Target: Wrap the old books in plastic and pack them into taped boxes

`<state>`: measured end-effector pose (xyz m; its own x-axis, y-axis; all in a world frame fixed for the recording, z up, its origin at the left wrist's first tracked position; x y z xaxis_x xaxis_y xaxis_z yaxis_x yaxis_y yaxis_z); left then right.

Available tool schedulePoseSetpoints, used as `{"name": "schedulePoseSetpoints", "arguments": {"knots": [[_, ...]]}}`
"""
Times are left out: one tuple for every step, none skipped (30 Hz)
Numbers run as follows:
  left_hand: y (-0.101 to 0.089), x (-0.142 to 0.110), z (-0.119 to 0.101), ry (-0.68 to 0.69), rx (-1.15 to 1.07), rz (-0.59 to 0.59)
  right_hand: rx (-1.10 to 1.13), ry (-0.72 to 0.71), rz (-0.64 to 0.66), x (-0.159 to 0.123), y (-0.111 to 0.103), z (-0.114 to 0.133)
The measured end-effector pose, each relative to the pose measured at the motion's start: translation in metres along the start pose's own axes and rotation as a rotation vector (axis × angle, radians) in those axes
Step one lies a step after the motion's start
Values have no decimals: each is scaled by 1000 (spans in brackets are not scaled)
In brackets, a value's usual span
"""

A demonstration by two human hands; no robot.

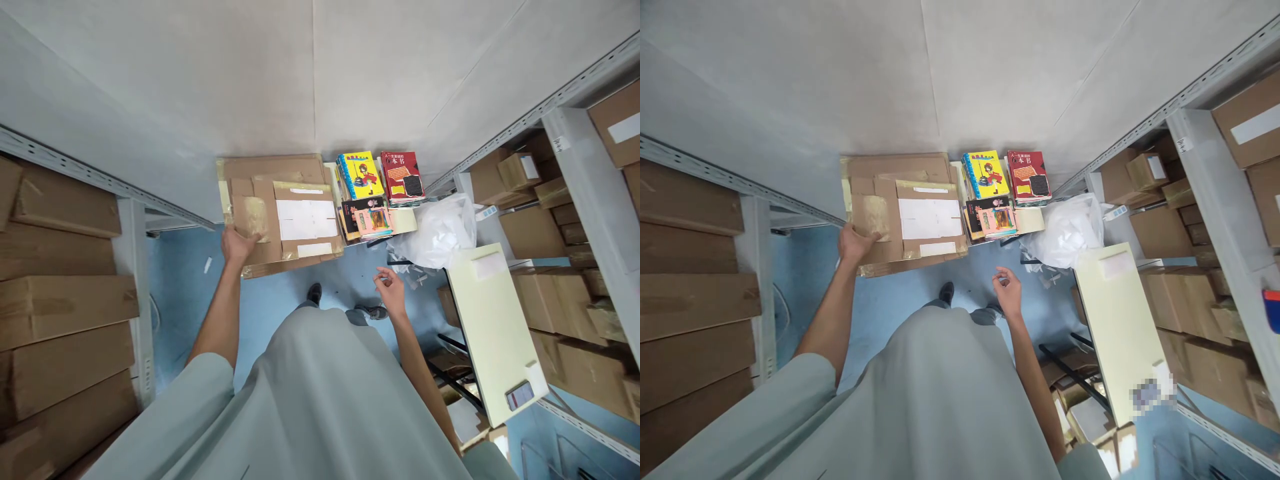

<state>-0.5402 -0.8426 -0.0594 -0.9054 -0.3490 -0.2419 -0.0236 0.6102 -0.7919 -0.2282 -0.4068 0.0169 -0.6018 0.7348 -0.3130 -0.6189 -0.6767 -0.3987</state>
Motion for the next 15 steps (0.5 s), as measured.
{"name": "schedulePoseSetpoints", "arguments": {"knots": [[-4,-2,-6,18,-109,25,3,-2,1,0,0,1],[-9,-5,-13,26,-229,58,4,-4,3,0,0,1],[-14,-8,-19,24,-348,90,4,-7,5,-1,0,1],[-21,-11,-25,14,-457,115,5,-12,7,-1,0,2],[-30,-14,-31,4,-549,128,5,-17,10,-1,1,2],[-40,-16,-37,-1,-618,136,7,-24,11,0,1,3],[-51,-19,-42,-2,-669,142,10,-31,10,1,1,3],[-63,-21,-48,6,-706,150,17,-38,8,2,1,4],[-74,-24,-55,23,-734,166,26,-46,3,4,1,5],[-86,-27,-63,37,-756,180,38,-57,-4,6,0,7],[-96,-30,-70,56,-777,194,51,-72,-12,9,-3,10],[-105,-33,-79,76,-795,210,64,-91,-23,13,-6,14],[-111,-37,-89,97,-811,228,81,-111,-38,17,-12,19],[-115,-42,-99,121,-822,254,103,-132,-54,21,-20,25],[-114,-48,-111,143,-826,287,134,-149,-67,25,-29,31]]}}
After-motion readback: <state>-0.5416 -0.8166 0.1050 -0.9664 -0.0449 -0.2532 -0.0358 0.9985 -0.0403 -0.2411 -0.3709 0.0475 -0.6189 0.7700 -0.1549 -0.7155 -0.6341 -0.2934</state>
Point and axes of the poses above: each hand's wrist, its own x-axis towards the middle knuckle, its own y-axis out of the palm, z = x × y, the point moved 10 cm from there along x, towards the middle knuckle, and after that the axes turned 8 degrees about -z, right-handed, at the moved point
